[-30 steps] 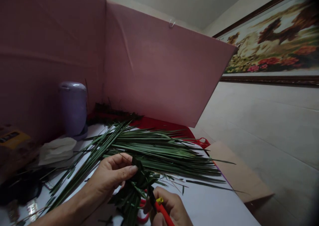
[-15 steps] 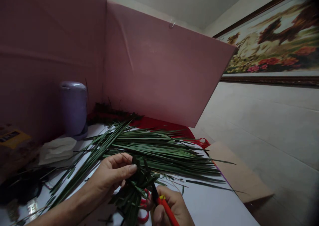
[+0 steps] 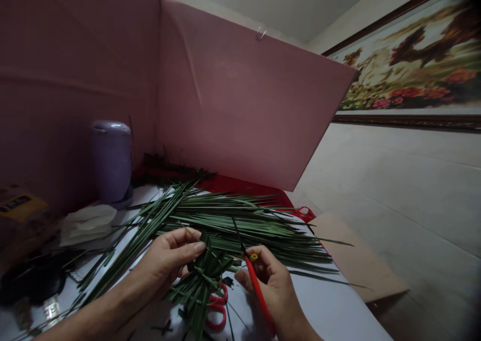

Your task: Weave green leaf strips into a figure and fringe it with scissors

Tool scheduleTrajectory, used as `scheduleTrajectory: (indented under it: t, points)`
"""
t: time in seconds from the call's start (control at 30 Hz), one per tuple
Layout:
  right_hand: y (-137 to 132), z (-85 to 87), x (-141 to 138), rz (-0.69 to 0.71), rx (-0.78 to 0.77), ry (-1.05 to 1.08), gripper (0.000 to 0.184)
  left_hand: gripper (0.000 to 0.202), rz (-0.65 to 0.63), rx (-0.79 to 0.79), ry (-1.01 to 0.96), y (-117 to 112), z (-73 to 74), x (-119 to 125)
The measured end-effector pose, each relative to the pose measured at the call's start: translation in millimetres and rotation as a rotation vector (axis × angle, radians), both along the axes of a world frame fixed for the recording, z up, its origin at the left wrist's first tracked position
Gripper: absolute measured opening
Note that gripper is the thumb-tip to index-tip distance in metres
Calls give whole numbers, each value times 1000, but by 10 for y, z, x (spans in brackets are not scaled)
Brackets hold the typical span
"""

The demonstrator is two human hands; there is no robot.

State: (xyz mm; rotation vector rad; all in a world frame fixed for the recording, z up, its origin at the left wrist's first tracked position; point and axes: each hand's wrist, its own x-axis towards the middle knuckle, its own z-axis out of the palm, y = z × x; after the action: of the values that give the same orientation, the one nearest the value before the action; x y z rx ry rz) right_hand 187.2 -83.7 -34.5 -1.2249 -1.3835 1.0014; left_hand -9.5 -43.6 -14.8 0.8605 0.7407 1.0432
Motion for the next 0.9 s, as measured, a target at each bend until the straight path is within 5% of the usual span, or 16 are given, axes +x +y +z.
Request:
scheduleTrajectory:
  t: [0.3, 0.47, 0.67, 0.9]
  points:
    - [117, -17, 233, -188, 316, -739, 52, 19, 44, -34, 18, -5, -10, -2]
    - [252, -46, 319, -169, 447, -925, 40, 22, 85, -28, 23, 27, -79, 18]
    - [186, 37, 243, -99, 507, -627, 18, 30, 150, -76, 36, -25, -30, 41]
    - [124, -27, 155, 135, 220, -283, 41, 27, 38, -56, 53, -50, -6, 36]
